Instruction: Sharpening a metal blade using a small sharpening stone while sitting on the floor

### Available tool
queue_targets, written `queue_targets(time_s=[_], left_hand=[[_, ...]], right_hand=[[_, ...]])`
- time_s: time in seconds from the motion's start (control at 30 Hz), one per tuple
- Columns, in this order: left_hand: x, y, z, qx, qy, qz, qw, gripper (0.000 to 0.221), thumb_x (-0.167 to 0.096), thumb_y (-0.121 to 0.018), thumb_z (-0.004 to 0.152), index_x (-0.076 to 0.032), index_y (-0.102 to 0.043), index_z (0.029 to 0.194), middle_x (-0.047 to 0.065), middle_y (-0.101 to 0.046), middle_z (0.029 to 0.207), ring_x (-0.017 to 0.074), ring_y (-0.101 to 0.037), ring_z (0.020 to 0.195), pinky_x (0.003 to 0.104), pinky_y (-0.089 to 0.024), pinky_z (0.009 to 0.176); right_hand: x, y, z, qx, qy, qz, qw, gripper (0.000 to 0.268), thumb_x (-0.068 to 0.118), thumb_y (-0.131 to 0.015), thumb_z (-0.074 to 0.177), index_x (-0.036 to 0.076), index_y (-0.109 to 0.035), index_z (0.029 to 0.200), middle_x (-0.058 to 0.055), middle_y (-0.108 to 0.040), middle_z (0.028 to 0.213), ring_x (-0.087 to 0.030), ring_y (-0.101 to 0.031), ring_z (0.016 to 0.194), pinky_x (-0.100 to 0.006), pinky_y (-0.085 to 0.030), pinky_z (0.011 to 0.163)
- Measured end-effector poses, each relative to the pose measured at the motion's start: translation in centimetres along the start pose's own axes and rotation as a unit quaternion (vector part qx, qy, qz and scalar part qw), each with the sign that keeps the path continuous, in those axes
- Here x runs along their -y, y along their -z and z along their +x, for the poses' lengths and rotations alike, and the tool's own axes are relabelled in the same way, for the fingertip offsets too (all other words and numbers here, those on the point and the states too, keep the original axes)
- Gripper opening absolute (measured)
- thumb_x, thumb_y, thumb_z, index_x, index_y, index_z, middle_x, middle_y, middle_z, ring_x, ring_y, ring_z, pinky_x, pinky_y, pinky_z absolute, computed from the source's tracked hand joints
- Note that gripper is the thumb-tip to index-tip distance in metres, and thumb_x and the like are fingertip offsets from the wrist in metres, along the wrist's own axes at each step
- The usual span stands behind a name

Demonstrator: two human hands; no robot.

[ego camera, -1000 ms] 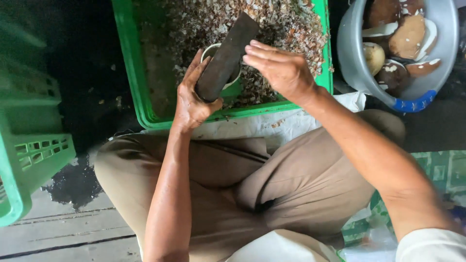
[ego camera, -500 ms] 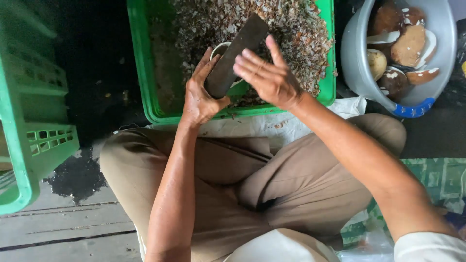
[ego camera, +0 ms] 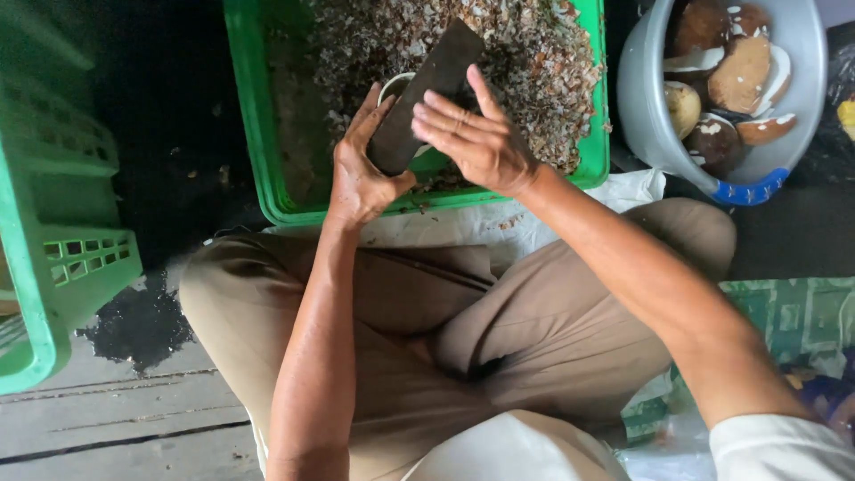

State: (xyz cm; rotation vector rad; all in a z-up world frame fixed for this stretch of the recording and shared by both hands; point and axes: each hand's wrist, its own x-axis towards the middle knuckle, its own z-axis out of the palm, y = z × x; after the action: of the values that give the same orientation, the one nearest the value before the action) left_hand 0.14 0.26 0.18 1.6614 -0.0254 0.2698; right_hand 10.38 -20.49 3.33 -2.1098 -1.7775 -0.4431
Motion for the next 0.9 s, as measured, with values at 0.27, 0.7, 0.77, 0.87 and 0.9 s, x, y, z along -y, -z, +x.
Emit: queue_targets(time_s=[0.27, 0.7, 0.77, 0.87, 0.9], left_hand=[[0.0, -0.4, 0.4, -0.011, 0.000, 0.010, 1.000, 0.087, -0.012, -0.072, 0.061, -0.004, -0.051, 0.145, 0.019, -0.035, 0.160, 0.0350, -0.037, 0.149, 0.045, -0.046, 0.112], [0.4, -0.5, -0.3, 0.007, 0.023, -0.031, 0.999, 0.085, -0.011, -0.072, 0.069, -0.006, -0.043, 0.149, 0.017, -0.027, 0.162, 0.0399, -0.028, 0.152, 0.052, -0.055, 0.112], [0.5, -0.6, -0.3, -0.007, 0.020, -0.031, 0.999, 0.085, -0.010, -0.071, 0.066, -0.005, -0.047, 0.148, 0.017, -0.031, 0.161, 0.0364, -0.032, 0.151, 0.047, -0.051, 0.113], [0.8, -0.5, -0.5, -0.010, 0.007, -0.024, 1.000, 0.087, -0.009, -0.072, 0.064, -0.005, -0.048, 0.148, 0.019, -0.032, 0.161, 0.0348, -0.033, 0.151, 0.045, -0.045, 0.117], [0.8, -0.2, -0.3, -0.003, -0.011, -0.014, 1.000, 0.088, -0.009, -0.073, 0.065, -0.006, -0.046, 0.149, 0.020, -0.031, 0.162, 0.0368, -0.031, 0.152, 0.049, -0.041, 0.121]], right_hand=[[-3.0, 1.6, 0.1, -0.008, -0.059, 0.013, 0.998, 0.034, -0.003, -0.072, 0.105, -0.005, -0.062, 0.137, -0.025, -0.062, 0.140, -0.046, -0.060, 0.132, -0.068, -0.018, 0.120], [-4.5, 0.3, -1.3, -0.010, -0.077, -0.141, 0.987, 0.022, 0.003, -0.074, 0.110, 0.002, -0.075, 0.132, -0.020, -0.078, 0.128, -0.041, -0.075, 0.121, -0.058, -0.012, 0.123], [-1.9, -0.3, 0.1, -0.028, -0.041, -0.120, 0.991, 0.026, -0.001, -0.082, 0.103, -0.003, -0.074, 0.128, -0.023, -0.076, 0.125, -0.042, -0.072, 0.120, -0.065, -0.019, 0.117], [0.8, -0.4, 0.5, -0.003, 0.024, -0.085, 0.996, 0.033, -0.003, -0.080, 0.100, -0.002, -0.068, 0.130, -0.023, -0.066, 0.133, -0.036, -0.059, 0.129, -0.069, -0.031, 0.112], [1.4, -0.2, 0.6, 0.035, 0.059, -0.076, 0.995, 0.035, -0.002, -0.070, 0.105, 0.002, -0.063, 0.138, -0.019, -0.057, 0.143, -0.031, -0.050, 0.138, -0.066, -0.036, 0.113]])
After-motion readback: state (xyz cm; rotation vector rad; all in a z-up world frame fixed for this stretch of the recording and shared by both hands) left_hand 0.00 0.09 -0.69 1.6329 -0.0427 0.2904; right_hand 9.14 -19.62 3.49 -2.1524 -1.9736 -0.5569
